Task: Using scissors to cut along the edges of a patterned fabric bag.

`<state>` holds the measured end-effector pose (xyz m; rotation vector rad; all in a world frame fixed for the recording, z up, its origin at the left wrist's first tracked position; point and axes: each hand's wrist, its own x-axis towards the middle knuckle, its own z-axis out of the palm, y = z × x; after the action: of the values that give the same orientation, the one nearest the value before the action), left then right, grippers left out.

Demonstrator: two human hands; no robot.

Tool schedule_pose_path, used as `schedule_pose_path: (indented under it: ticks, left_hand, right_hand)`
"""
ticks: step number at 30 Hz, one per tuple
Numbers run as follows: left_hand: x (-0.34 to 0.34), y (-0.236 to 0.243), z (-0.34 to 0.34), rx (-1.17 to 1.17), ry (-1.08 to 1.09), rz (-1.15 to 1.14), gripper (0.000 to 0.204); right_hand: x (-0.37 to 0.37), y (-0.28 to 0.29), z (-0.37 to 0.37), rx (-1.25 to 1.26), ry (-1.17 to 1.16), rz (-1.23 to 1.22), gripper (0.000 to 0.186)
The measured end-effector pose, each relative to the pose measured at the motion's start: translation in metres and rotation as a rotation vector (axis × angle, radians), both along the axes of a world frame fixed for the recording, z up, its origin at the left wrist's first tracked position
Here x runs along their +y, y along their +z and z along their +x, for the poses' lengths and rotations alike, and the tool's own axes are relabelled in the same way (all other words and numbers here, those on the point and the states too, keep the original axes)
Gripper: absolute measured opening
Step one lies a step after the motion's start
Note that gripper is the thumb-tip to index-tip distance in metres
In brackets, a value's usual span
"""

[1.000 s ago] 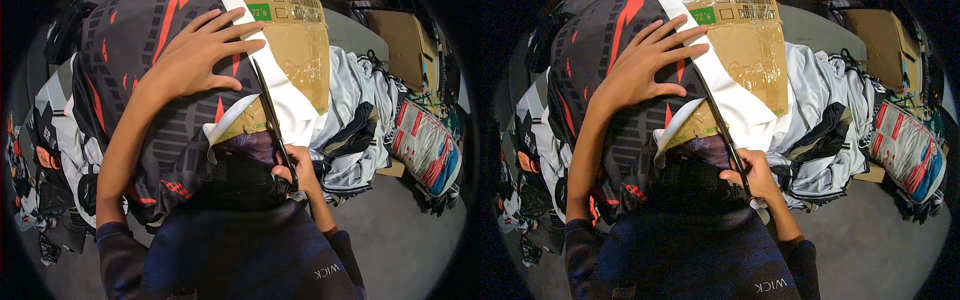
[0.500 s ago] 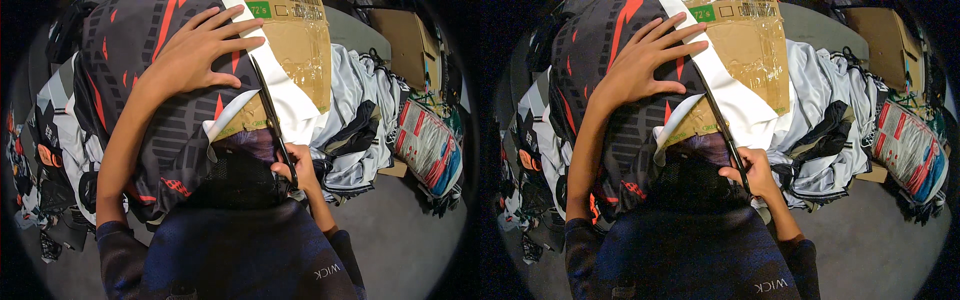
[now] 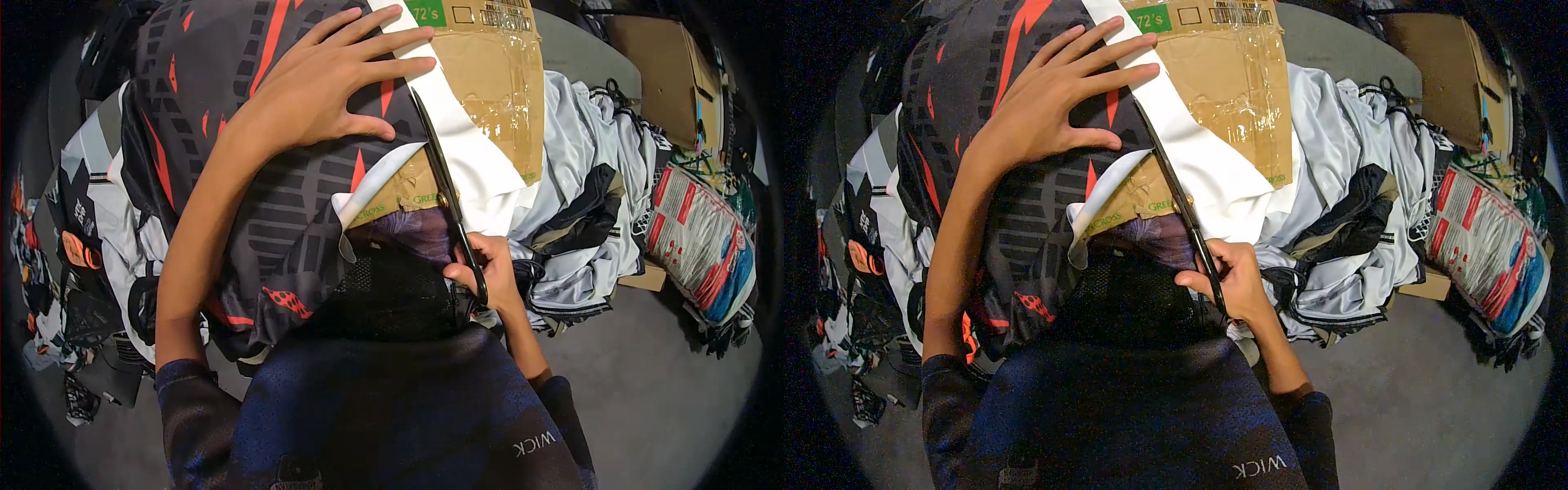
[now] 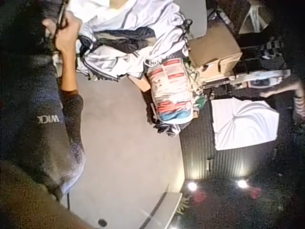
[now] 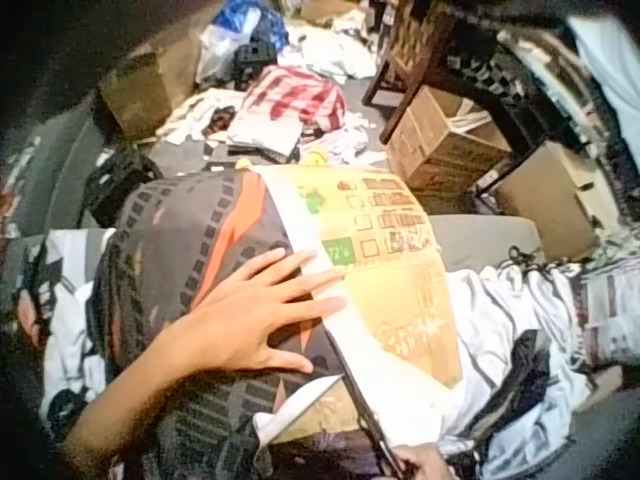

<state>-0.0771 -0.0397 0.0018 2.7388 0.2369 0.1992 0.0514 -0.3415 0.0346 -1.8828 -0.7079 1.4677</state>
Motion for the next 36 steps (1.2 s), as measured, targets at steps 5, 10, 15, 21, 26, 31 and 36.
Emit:
schedule_pose_path:
  ticks: [5,10,15,21,26,31,36]
  left_hand:
    - [0.001,-0.004,-0.001,-0.015,-0.003,-0.006,0.082]
    - [0.002,-0.011,-0.003,-0.077,0.002,-0.026,0.081]
    - [0.002,-0.011,-0.002,-0.115,0.004,-0.014,0.076]
    - [0.002,-0.011,-0.003,-0.086,0.000,-0.019,0.081]
    - [0.003,-0.011,-0.003,-0.079,-0.001,-0.019,0.081]
    - [0.004,-0.011,-0.004,-0.097,-0.001,-0.004,0.077]
    - [0.004,-0.013,-0.004,-0.101,-0.002,-0.002,0.077]
  right_hand:
    - [0.000,0.000,-0.001,-0.006,-0.002,-0.001,0.044]
    - [0.002,0.001,-0.002,-0.004,-0.010,0.007,0.044]
    - [0.003,0.003,-0.002,-0.004,-0.014,0.015,0.044]
    - [0.003,0.004,-0.002,-0.007,-0.014,-0.003,0.043]
    - [0.003,0.005,-0.002,-0.015,-0.013,-0.012,0.043]
    - [0.007,0.008,-0.002,-0.029,-0.005,-0.009,0.042]
    - [0.009,0.011,-0.001,-0.038,0.008,-0.001,0.040]
